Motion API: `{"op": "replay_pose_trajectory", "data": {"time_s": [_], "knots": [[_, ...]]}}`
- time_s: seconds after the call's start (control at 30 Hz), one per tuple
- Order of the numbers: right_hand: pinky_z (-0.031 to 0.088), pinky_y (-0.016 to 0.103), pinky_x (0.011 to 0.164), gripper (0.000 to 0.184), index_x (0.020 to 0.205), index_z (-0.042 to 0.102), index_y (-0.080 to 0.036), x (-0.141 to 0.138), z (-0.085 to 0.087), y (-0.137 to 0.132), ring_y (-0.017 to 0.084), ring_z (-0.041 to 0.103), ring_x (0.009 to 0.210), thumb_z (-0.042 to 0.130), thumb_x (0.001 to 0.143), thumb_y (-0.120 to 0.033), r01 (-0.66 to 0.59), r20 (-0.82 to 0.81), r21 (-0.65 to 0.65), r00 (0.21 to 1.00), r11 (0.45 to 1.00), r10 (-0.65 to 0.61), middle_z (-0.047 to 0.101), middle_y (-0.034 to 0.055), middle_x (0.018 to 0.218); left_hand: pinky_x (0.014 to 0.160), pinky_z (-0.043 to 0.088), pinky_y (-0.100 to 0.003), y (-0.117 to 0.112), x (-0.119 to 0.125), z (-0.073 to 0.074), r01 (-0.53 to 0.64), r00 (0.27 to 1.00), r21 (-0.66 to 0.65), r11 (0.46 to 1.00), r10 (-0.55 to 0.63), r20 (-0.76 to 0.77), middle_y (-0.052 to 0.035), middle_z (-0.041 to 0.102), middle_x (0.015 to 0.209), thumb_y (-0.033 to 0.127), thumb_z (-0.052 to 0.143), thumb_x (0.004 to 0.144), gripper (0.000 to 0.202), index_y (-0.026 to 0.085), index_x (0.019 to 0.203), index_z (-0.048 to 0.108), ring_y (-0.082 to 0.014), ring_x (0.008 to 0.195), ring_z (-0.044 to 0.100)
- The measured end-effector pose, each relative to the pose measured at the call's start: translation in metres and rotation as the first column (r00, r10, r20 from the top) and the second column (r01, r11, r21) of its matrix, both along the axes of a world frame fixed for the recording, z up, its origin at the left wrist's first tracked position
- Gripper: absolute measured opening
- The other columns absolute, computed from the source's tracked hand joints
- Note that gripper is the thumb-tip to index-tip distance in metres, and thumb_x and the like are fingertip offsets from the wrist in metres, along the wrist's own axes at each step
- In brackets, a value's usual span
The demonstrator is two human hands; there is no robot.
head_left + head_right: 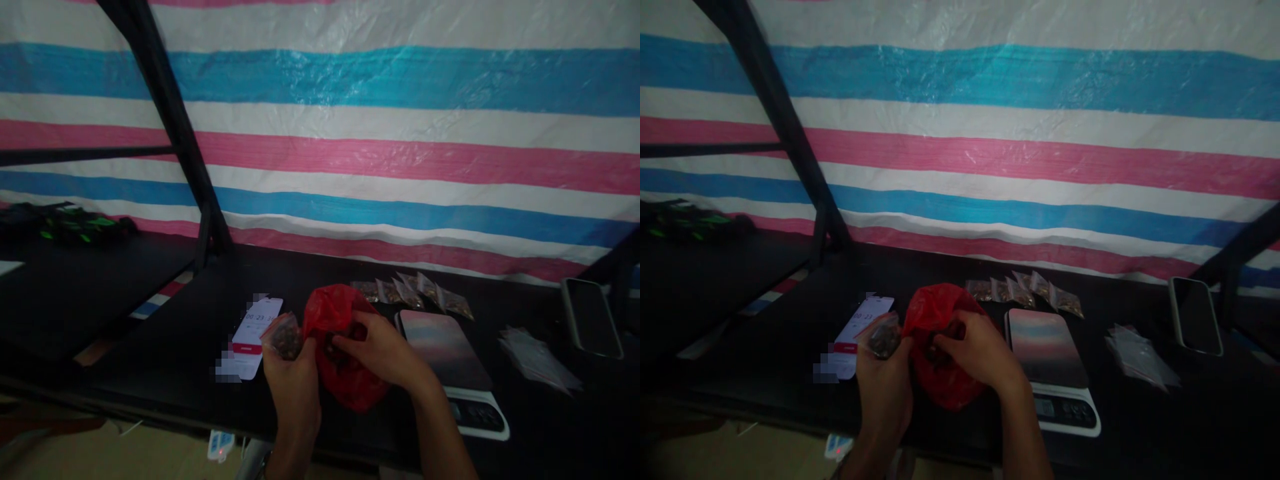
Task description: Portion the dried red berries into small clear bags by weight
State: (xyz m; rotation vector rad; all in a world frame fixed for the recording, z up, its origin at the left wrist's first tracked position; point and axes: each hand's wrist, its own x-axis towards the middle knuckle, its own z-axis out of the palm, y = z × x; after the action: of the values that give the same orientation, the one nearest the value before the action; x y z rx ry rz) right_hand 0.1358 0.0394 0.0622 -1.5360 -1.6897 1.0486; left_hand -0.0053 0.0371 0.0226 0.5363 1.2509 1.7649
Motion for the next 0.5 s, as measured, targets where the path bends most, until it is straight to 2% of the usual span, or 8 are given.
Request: {"op": "replay_pose_trajectory", "data": {"time_s": [0.07, 0.17, 0.27, 0.37, 0.43, 0.5], "knots": [[0.052, 0.027, 0.073, 0.009, 0.098, 0.079, -0.02, 0.003, 0.001, -0.004, 0.019, 0.076, 0.085, 0.073, 0.091, -0.024, -0.027, -0.034, -0.029, 0.999, 0.999, 0.026, 0.083, 0.0018, 0.096, 0.073, 0.056, -0.027, -0.001, 0.001, 0.001, -0.013, 1.0, -0.009, 1.0, 0.013, -0.007, -0.0005, 0.067, 0.102, 0.011, 0.074, 0.062, 0.058, 0.023, 0.118, 0.063, -0.0149, 0.084, 0.065], [0.052, 0.028, 0.072, 0.012, 0.095, 0.077, -0.021, 0.005, 0.001, -0.008, 0.02, 0.074, 0.083, 0.079, 0.083, -0.02, -0.046, 0.017, -0.038, 0.999, 0.998, 0.047, 0.081, 0.0012, 0.093, 0.077, 0.057, -0.03, 0.0, -0.002, 0.001, -0.014, 0.999, -0.037, 0.999, 0.012, -0.051, -0.0013, 0.067, 0.104, 0.015, 0.074, 0.063, 0.059, 0.023, 0.12, 0.062, -0.0171, 0.088, 0.066], [0.053, 0.03, 0.081, 0.016, 0.094, 0.078, -0.021, 0.001, -0.001, -0.007, 0.021, 0.073, 0.092, 0.081, 0.08, -0.016, -0.013, 0.128, 0.062, 0.992, 0.998, 0.005, 0.08, 0.0033, 0.1, 0.084, 0.058, -0.036, -0.002, -0.008, 0.0, 0.006, 0.979, -0.056, 0.998, -0.017, -0.203, -0.0027, 0.067, 0.106, 0.018, 0.071, 0.066, 0.053, 0.023, 0.118, 0.061, -0.0199, 0.091, 0.067], [0.051, 0.034, 0.096, 0.027, 0.108, 0.079, -0.022, -0.002, -0.001, -0.004, 0.024, 0.071, 0.11, 0.08, 0.082, -0.015, 0.017, 0.192, 0.175, 0.98, 0.984, -0.051, 0.079, 0.0069, 0.117, 0.087, 0.059, -0.041, -0.009, -0.014, 0.0, 0.042, 0.932, -0.055, 0.998, -0.059, -0.357, -0.0043, 0.068, 0.107, 0.022, 0.069, 0.069, 0.05, 0.023, 0.118, 0.06, -0.0225, 0.093, 0.068], [0.049, 0.035, 0.099, 0.031, 0.111, 0.078, -0.022, -0.001, 0.003, -0.005, 0.025, 0.07, 0.114, 0.081, 0.082, -0.014, 0.018, 0.224, 0.185, 0.973, 0.983, -0.06, 0.078, 0.0076, 0.121, 0.088, 0.06, -0.044, -0.015, -0.017, 0.001, 0.078, 0.911, -0.063, 0.995, -0.096, -0.401, -0.0061, 0.069, 0.109, 0.026, 0.068, 0.072, 0.05, 0.023, 0.121, 0.058, -0.0248, 0.095, 0.07], [0.049, 0.033, 0.095, 0.024, 0.105, 0.078, -0.022, 0.002, 0.01, -0.011, 0.024, 0.071, 0.11, 0.08, 0.083, -0.015, 0.013, 0.243, 0.155, 0.969, 0.988, -0.051, 0.079, 0.0067, 0.116, 0.092, 0.059, -0.047, -0.02, -0.02, 0.002, 0.112, 0.895, -0.076, 0.991, -0.134, -0.425, -0.0082, 0.07, 0.112, 0.03, 0.067, 0.074, 0.051, 0.022, 0.123, 0.057, -0.0272, 0.1, 0.071]]}}
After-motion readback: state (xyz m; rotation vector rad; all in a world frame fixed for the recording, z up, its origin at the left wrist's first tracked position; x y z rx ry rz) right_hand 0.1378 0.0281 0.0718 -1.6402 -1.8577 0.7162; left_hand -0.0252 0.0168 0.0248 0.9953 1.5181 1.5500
